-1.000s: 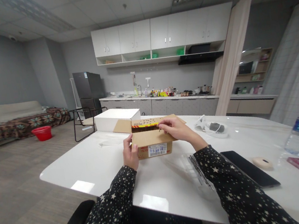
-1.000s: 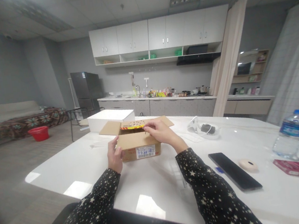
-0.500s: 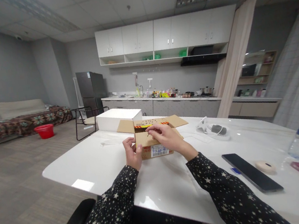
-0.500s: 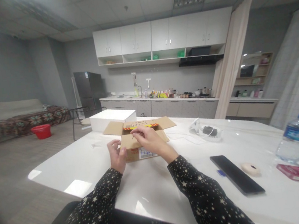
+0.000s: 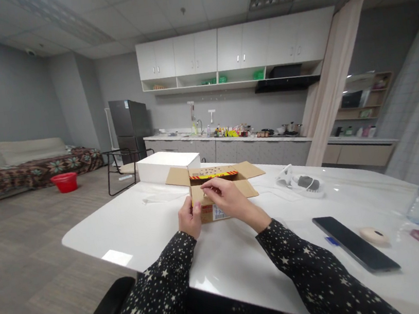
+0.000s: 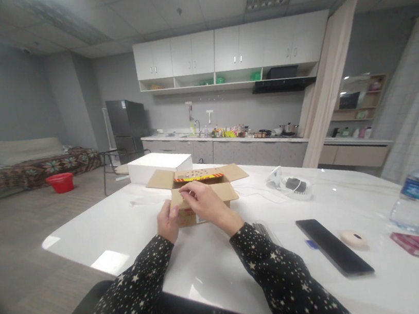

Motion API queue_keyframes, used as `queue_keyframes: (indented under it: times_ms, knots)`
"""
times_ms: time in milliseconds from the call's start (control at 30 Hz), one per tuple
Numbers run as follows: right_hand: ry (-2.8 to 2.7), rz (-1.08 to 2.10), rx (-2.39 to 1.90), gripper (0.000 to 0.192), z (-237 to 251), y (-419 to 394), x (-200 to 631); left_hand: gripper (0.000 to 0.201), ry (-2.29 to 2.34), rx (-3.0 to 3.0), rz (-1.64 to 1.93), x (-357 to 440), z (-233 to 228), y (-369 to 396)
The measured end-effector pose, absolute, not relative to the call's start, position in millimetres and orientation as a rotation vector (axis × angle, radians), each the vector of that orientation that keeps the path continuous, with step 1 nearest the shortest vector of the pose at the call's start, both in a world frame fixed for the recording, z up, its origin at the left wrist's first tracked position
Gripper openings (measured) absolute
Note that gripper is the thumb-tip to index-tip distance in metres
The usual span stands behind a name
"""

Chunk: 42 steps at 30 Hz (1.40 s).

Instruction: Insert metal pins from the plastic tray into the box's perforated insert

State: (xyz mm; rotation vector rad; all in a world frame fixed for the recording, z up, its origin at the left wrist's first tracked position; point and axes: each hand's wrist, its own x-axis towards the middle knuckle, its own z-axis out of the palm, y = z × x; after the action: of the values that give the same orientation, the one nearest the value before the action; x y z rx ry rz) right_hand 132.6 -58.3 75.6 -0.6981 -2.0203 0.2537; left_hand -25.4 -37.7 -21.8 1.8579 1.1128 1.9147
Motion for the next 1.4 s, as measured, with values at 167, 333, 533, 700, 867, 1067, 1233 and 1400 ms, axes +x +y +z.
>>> queue_keyframes:
  times_ms: [167,333,533,700,867,1067,1233,1400]
  knots:
    - [-2.019,0.229,-0.699,0.013,76.2,-58.7,132.6,0.037,1.119,1.890,1.914,-24.3,-20.9,-38.7]
    - [-2.040,0.229,-0.715,0.012,75.7,-58.7,132.8,0.041,1.123,1.898,1.890,-24.8,-20.8,-39.0]
    - [-2.053,0.252,-0.723,0.013,76.7,-57.7,134.2,0.038,1.135,1.855,1.894,-23.6,-18.4,-40.7]
    - [-2.007,0.274,-0.805,0.015,86.9,-56.8,145.0,0.035,1.065,1.734,1.946,-20.0,-18.7,-39.4]
    - [-1.893,0.227,-1.007,0.023,100.7,-48.0,171.5,0.033,0.996,1.556,1.932,-22.8,-22.8,-31.4]
    - [-1.913,0.137,-1.266,0.022,101.0,-29.6,212.0,0.029,0.954,1.465,1.955,-25.7,-22.5,-28.0]
    - [-1.980,0.119,-1.400,0.025,100.0,-26.3,226.8,0.029,0.924,1.371,2.044,-23.3,-16.1,-28.6]
    - [-1.990,0.196,-1.353,0.023,110.0,-35.9,226.7,0.032,0.968,1.164,2.150,-25.7,-4.7,-24.7]
